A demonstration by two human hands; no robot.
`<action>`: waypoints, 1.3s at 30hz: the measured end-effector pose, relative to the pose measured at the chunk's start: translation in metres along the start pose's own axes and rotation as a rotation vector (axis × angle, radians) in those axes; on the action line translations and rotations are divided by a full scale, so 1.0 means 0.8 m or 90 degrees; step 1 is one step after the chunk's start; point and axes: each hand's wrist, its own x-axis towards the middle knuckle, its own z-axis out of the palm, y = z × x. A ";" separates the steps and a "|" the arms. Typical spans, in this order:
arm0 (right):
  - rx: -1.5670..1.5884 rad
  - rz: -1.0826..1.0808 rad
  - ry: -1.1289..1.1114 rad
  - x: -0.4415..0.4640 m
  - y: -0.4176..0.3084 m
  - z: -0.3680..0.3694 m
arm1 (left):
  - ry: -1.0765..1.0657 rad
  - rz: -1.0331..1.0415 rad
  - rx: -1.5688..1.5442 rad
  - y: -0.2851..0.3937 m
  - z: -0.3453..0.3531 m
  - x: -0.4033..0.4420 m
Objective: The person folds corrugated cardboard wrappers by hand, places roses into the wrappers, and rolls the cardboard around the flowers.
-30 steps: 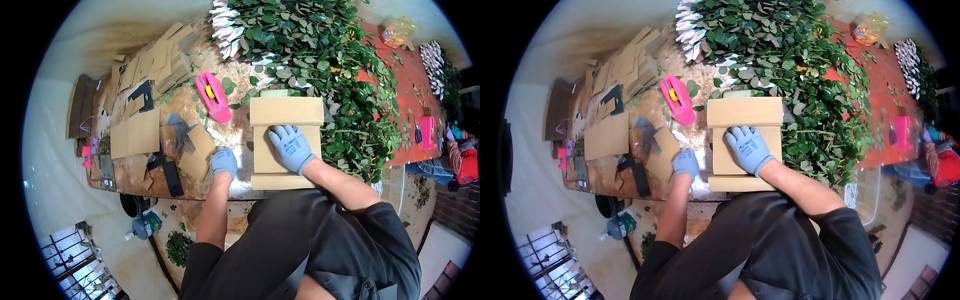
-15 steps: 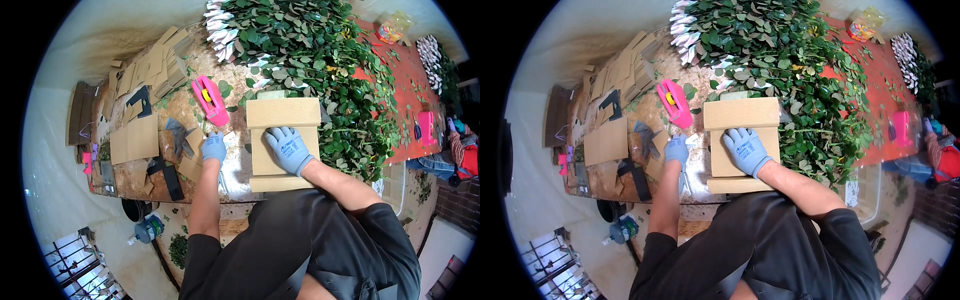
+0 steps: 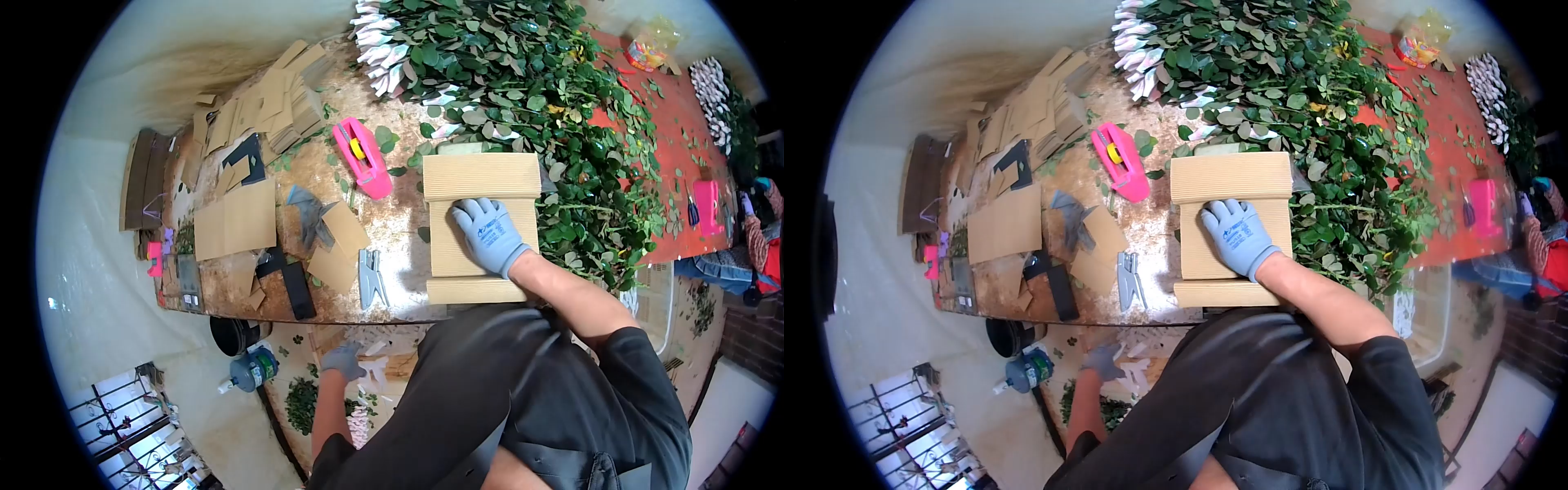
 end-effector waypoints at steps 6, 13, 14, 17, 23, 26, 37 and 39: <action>-0.001 -0.006 -0.008 0.003 -0.003 -0.005 | 0.279 -0.147 -0.161 0.015 -0.111 0.091; -0.022 -0.012 -0.015 0.001 -0.003 -0.005 | 0.468 -0.272 -0.242 0.046 -0.175 0.251; -0.018 -0.012 -0.013 0.001 -0.002 -0.003 | 0.455 -0.312 -0.235 0.049 -0.176 0.260; -0.018 -0.009 -0.020 0.001 -0.001 -0.001 | 0.454 -0.361 -0.227 0.049 -0.174 0.276; 0.019 -0.003 -0.008 0.004 -0.003 -0.008 | 0.646 -0.266 -0.318 0.028 -0.180 0.266; 0.039 0.001 0.006 0.004 -0.002 -0.006 | 0.601 -0.120 -0.653 0.010 -0.193 0.240; 0.123 0.006 0.026 -0.004 0.010 -0.003 | 0.334 0.326 -1.106 0.230 -0.233 0.129; 0.121 0.022 -0.009 -0.009 0.020 -0.004 | 0.133 0.340 -0.960 0.248 -0.217 0.151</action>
